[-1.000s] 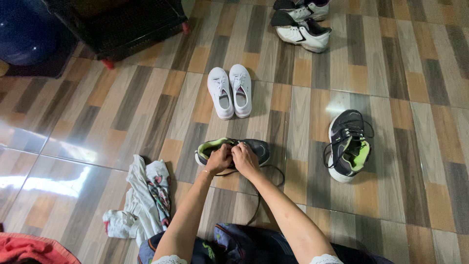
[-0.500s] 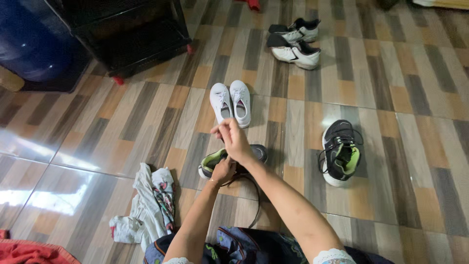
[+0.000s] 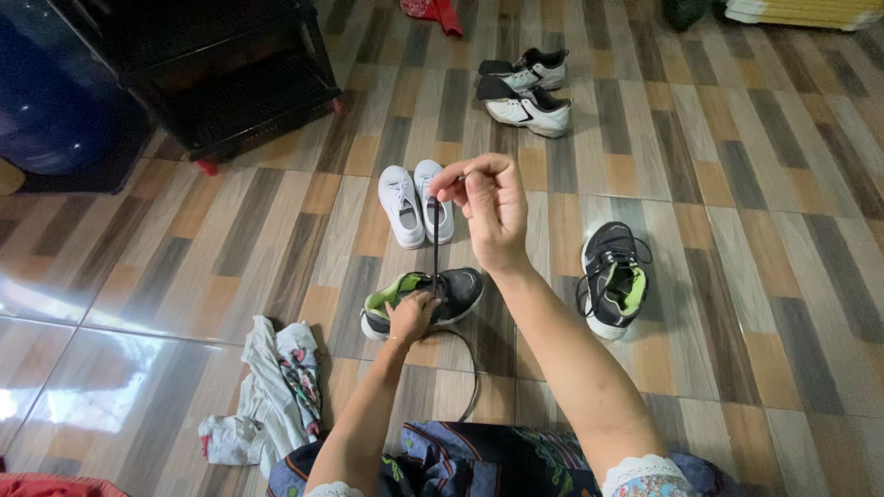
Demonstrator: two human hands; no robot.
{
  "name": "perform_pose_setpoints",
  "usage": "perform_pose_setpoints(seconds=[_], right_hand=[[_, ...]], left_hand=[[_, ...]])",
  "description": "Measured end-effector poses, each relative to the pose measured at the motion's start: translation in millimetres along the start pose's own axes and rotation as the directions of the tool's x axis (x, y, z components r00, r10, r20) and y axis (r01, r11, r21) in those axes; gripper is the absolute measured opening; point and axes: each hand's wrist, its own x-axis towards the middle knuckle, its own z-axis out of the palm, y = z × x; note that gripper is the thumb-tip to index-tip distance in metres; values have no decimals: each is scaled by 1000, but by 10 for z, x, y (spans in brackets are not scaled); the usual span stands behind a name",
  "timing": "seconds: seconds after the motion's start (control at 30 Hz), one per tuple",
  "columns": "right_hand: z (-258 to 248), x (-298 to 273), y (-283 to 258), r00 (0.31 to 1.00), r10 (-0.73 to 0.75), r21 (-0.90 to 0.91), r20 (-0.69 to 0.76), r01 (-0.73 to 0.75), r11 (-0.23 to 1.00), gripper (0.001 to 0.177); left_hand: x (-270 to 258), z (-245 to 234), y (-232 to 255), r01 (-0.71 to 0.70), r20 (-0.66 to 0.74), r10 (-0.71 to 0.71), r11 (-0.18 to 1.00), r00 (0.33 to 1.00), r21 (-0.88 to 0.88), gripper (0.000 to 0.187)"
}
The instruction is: The person sits on the floor and laces a pair of black sneakers with green accents. They thread the laces through the eyelets, tighten them, and tie a knot, then place the shoes next to other pairs on the floor.
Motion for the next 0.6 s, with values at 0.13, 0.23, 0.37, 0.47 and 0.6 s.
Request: perform_pose_setpoints(seconds=[0.13,0.23,0.37,0.47,0.6], right_hand=[[-206,0,274,999,44,-43,-27,-45,998,11],[-468,-129,735,995,100,-141,-26,-102,985,19],[-855,-592,1497,956,283,-387,-81,-292,875,29],[-1108,-1116,1959,938,346,-560,-29,-302,771,27],[-1368,-1701,2297,824,565,-750,-53,-406,522,37]], left_hand=[[27,72,-206,-165,-127,155,984,980,-72,24],[47,159,-420,-153,-76,142,973,987,-171,27],[58,267,-620,-103,-78,82,942,994,-320,33],[60,344,-668,-151,-144,115,948,983,-278,35],[104,408,-692,-70,-125,39,965,991,-254,40]])
